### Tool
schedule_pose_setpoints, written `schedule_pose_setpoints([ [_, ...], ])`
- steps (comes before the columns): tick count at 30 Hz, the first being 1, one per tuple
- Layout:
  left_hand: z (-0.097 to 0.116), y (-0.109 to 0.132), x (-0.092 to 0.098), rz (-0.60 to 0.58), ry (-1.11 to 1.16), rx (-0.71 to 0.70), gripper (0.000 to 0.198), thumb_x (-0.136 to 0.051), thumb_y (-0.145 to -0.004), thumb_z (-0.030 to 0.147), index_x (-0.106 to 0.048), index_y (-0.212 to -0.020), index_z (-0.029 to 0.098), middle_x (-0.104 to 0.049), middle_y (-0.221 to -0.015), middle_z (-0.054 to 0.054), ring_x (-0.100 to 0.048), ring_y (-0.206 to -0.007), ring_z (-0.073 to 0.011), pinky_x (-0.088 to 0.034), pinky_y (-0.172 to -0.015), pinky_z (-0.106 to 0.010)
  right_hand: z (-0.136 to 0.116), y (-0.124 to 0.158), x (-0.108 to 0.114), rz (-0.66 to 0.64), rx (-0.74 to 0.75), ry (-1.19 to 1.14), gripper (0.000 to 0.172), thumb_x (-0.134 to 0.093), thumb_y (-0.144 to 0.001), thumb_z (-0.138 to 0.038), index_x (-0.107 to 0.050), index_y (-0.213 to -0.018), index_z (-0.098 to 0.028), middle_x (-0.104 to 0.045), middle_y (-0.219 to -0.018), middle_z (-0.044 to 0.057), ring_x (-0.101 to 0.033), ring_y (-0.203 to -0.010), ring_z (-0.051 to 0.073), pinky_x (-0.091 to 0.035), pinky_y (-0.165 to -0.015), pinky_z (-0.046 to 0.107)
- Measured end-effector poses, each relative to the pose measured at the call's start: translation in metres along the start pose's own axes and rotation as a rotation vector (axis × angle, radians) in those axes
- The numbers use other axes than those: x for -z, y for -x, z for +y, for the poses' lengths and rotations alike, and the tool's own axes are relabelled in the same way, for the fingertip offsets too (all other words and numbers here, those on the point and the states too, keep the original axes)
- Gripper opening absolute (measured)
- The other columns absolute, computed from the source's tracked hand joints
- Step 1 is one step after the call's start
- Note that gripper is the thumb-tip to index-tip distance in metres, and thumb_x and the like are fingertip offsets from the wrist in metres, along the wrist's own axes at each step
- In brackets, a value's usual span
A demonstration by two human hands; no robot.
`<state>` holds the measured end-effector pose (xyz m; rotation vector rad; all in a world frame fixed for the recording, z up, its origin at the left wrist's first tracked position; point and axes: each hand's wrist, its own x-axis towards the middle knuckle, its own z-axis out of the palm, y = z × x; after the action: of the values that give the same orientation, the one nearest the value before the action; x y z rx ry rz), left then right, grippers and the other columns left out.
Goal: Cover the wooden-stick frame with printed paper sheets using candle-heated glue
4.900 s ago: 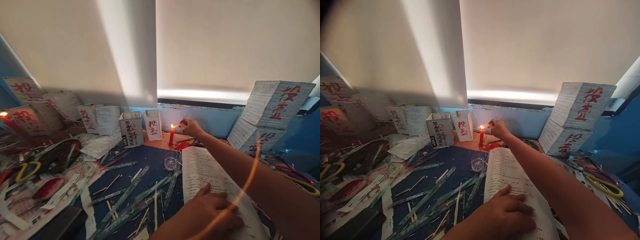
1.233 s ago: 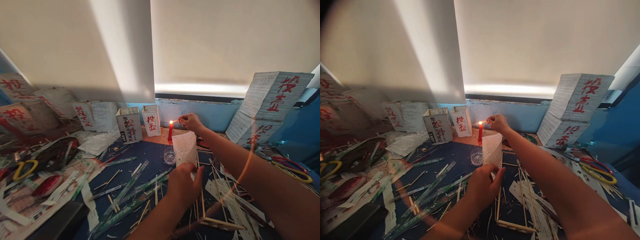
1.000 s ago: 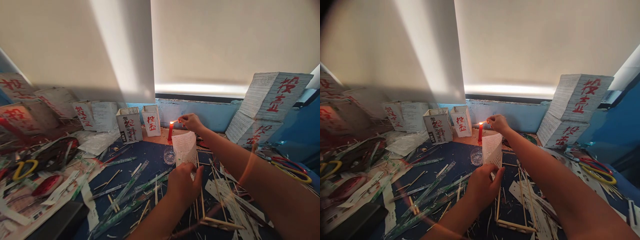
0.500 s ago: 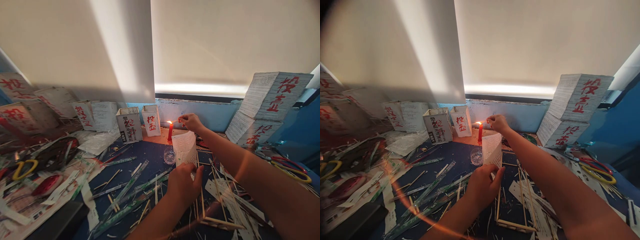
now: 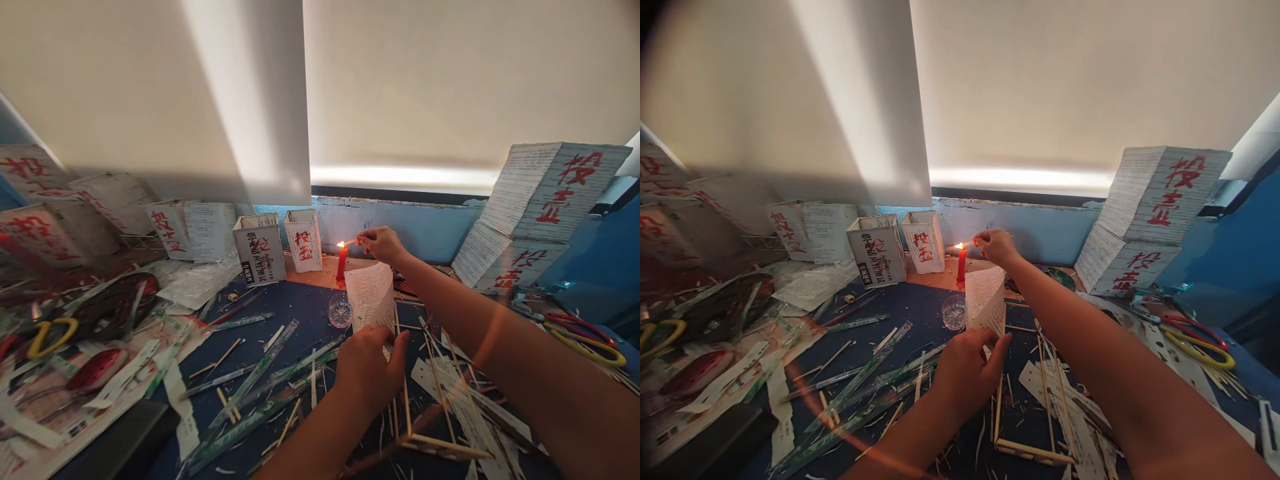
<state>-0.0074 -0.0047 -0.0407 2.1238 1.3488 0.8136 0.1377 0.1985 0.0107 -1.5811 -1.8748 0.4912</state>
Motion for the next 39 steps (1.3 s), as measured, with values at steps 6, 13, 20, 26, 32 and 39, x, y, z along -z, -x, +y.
schedule_pose_setpoints([
  [6,-0.001,0.000,0.000,0.002,-0.002,0.002,0.046,-0.044,-0.098,0.053,-0.072,-0.079,0.022,-0.073,-0.076,-0.008,-0.065,-0.062,-0.0218,-0.042,-0.057,-0.032,0.000,0.001,0.001,0.002,-0.012,-0.048,0.021,-0.061,-0.098,-0.035,-0.067,-0.104,-0.015,-0.071,-0.097,0.004,-0.068,-0.078,0.015,-0.058,-0.072,0.033],
  [13,-0.001,-0.001,0.000,-0.008,0.000,-0.010,0.044,-0.046,-0.096,0.054,-0.072,-0.081,0.022,-0.075,-0.079,-0.008,-0.066,-0.064,-0.0213,-0.042,-0.059,-0.032,-0.004,0.007,0.003,0.046,-0.069,-0.254,0.020,-0.062,-0.097,-0.033,-0.067,-0.104,-0.015,-0.070,-0.097,0.004,-0.067,-0.077,0.015,-0.058,-0.070,0.032],
  [20,0.002,0.001,0.001,-0.001,0.007,-0.023,0.042,-0.048,-0.096,0.052,-0.072,-0.079,0.021,-0.075,-0.075,-0.007,-0.068,-0.066,-0.0215,-0.041,-0.058,-0.029,0.006,0.069,0.045,0.247,-0.149,-0.612,0.024,-0.056,-0.098,-0.040,-0.065,-0.098,-0.017,-0.075,-0.099,0.006,-0.065,-0.064,0.012,-0.052,-0.057,0.025],
  [26,0.003,0.000,0.000,-0.019,0.025,-0.046,0.043,-0.047,-0.097,0.050,-0.071,-0.077,0.021,-0.074,-0.072,-0.006,-0.068,-0.065,-0.0211,-0.042,-0.060,-0.029,0.047,0.180,0.087,0.413,-0.262,-0.766,0.027,-0.066,-0.083,-0.050,-0.062,-0.085,-0.023,-0.076,-0.085,0.006,-0.063,-0.058,0.015,-0.050,-0.051,0.026],
  [32,0.003,0.000,-0.003,-0.033,0.037,-0.047,0.044,-0.046,-0.097,0.052,-0.071,-0.078,0.021,-0.070,-0.064,-0.003,-0.065,-0.061,-0.0200,-0.038,-0.057,-0.028,0.072,0.242,0.091,0.437,-0.327,-0.783,0.037,-0.073,-0.075,-0.060,-0.062,-0.071,-0.024,-0.063,-0.062,0.001,-0.059,-0.053,0.016,-0.050,-0.051,0.030],
  [39,0.006,0.000,-0.001,-0.046,0.028,-0.025,0.046,-0.045,-0.097,0.054,-0.070,-0.077,0.021,-0.065,-0.061,-0.001,-0.061,-0.059,-0.0186,-0.035,-0.054,-0.027,0.076,0.253,0.079,0.455,-0.298,-0.700,0.041,-0.070,-0.080,-0.063,-0.065,-0.068,-0.024,-0.064,-0.062,0.003,-0.059,-0.056,0.017,-0.051,-0.056,0.030],
])
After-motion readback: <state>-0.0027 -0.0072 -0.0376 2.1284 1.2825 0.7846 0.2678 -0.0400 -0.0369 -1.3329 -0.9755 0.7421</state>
